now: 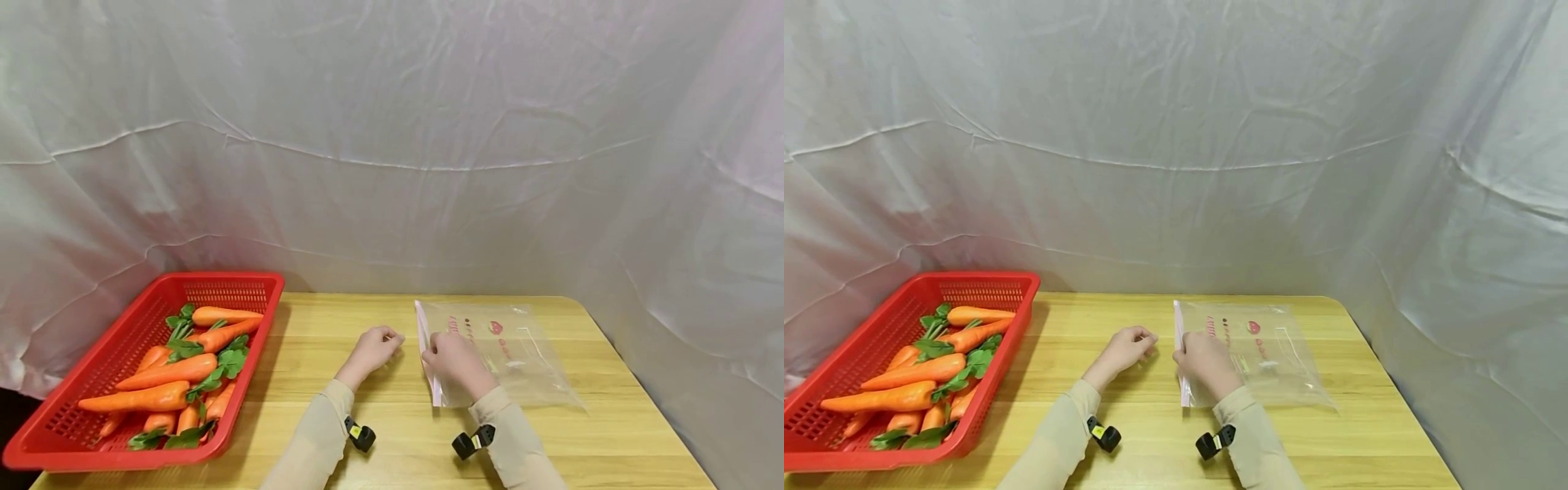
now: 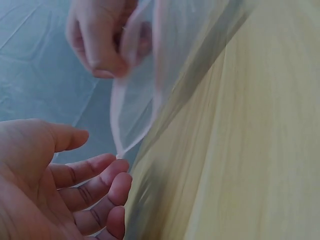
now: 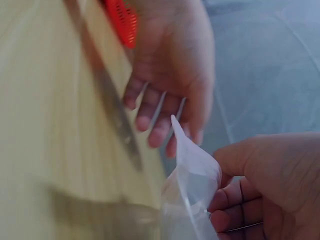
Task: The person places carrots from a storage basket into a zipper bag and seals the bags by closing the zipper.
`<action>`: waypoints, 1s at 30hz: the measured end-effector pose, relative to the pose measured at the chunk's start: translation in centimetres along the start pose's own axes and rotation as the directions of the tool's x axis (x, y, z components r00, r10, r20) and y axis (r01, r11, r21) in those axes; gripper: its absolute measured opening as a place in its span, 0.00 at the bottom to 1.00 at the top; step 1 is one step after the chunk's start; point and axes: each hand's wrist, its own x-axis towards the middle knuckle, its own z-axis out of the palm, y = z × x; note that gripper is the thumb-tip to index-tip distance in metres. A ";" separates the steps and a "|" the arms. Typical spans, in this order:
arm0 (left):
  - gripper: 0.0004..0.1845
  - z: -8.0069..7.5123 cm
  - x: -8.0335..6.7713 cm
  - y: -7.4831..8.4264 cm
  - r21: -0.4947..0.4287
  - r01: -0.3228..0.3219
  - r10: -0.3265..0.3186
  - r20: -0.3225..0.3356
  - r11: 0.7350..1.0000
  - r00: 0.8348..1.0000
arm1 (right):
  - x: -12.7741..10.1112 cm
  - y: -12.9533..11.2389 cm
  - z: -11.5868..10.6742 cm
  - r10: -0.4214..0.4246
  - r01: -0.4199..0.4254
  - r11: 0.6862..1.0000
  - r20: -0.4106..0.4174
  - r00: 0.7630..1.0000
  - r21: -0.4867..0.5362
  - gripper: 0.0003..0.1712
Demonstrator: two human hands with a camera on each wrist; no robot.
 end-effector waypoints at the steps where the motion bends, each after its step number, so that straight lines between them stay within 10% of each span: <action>1: 0.15 0.1 0.0 0.0 0.004 -0.002 0.002 0.008 1.000 1.000 | -0.1 -0.2 -0.3 -0.017 0.016 1.000 -0.018 1.000 -0.026 0.13; 15: 0.17 0.9 -0.2 0.8 -0.007 -0.030 0.031 0.057 1.000 0.998 | -2.0 -2.7 -2.7 -0.192 0.179 0.977 -0.109 0.975 -0.118 0.18; 30: 0.09 0.9 -0.7 2.1 0.061 -0.193 0.189 0.074 0.979 0.979 | -1.9 -2.6 -2.5 -0.163 0.140 0.977 -0.138 0.977 -0.164 0.16</action>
